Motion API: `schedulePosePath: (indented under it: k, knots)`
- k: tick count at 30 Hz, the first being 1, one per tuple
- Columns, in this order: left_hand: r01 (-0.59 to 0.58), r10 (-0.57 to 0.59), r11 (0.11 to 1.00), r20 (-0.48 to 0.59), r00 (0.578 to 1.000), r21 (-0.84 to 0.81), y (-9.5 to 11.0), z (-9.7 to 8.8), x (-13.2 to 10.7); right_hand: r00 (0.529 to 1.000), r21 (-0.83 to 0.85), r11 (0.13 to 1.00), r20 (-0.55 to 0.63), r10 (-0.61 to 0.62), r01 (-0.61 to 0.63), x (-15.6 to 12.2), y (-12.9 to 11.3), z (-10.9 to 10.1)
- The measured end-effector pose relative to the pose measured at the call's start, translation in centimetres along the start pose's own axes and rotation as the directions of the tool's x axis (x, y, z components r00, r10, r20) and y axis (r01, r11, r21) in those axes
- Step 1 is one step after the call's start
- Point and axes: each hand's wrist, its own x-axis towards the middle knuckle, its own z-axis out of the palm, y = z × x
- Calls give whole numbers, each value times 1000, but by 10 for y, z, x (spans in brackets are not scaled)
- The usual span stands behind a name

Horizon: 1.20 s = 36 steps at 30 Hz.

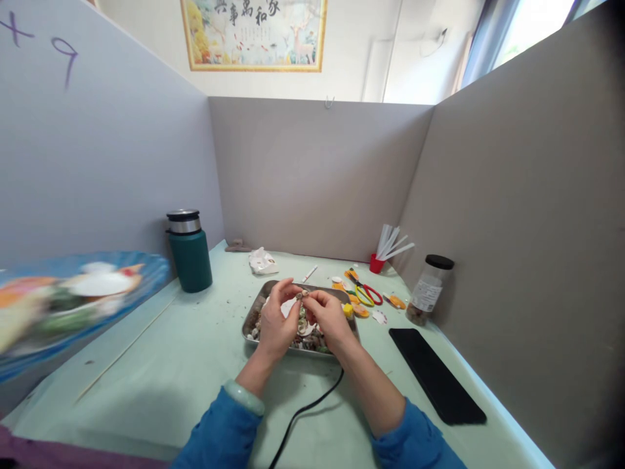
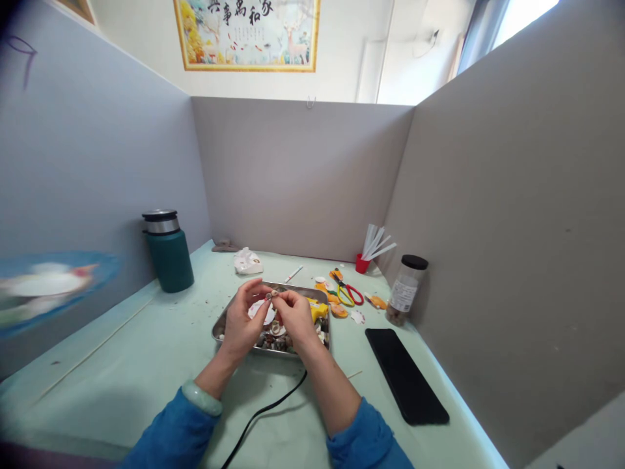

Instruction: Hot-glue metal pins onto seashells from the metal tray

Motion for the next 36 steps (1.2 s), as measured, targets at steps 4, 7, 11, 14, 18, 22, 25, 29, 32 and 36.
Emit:
schedulePosePath:
  k: [4, 7, 11, 14, 18, 22, 25, 29, 32, 36]
  knots:
    - [11, -11, 1000, -8, 1000, -8, -3, 1, 1, 1000, -2, 1000, -3, -16, 16, 1, 2, 0]
    - [2, -2, 1000, 1, 1000, 3, -4, 0, 1, 1000, -4, 1000, 0, -15, 15, 1, 3, 0]
    - [-26, 25, 999, 27, 999, 41, -5, 0, 0, 1000, -11, 1000, 1, -8, 8, 0, 1, -1]
    - [-55, 52, 995, 43, 998, 80, -6, 1, -2, 1000, -11, 1000, -10, -13, 13, -1, -2, -2]
    - [-104, 98, 986, 52, 994, 132, -4, 4, -6, 999, -1, 999, -31, -39, 39, -3, -6, -5]
    - [-149, 142, 973, 54, 988, 175, -3, 8, -7, 998, 15, 998, -23, -61, 61, -6, -10, -8]
    - [-194, 185, 958, 59, 981, 209, -4, 9, -7, 997, 32, 997, -12, -74, 75, -8, -12, -10]
    - [-262, 249, 927, 83, 965, 269, -6, 9, -6, 996, 42, 995, -17, -91, 91, -9, -11, -11]
    - [-285, 266, 906, 105, 958, 313, -6, 9, -5, 996, 32, 996, -31, -88, 89, -8, -9, -11]
    - [-285, 266, 889, 103, 958, 358, -7, 9, -4, 997, 14, 997, -40, -70, 71, -6, -6, -9]
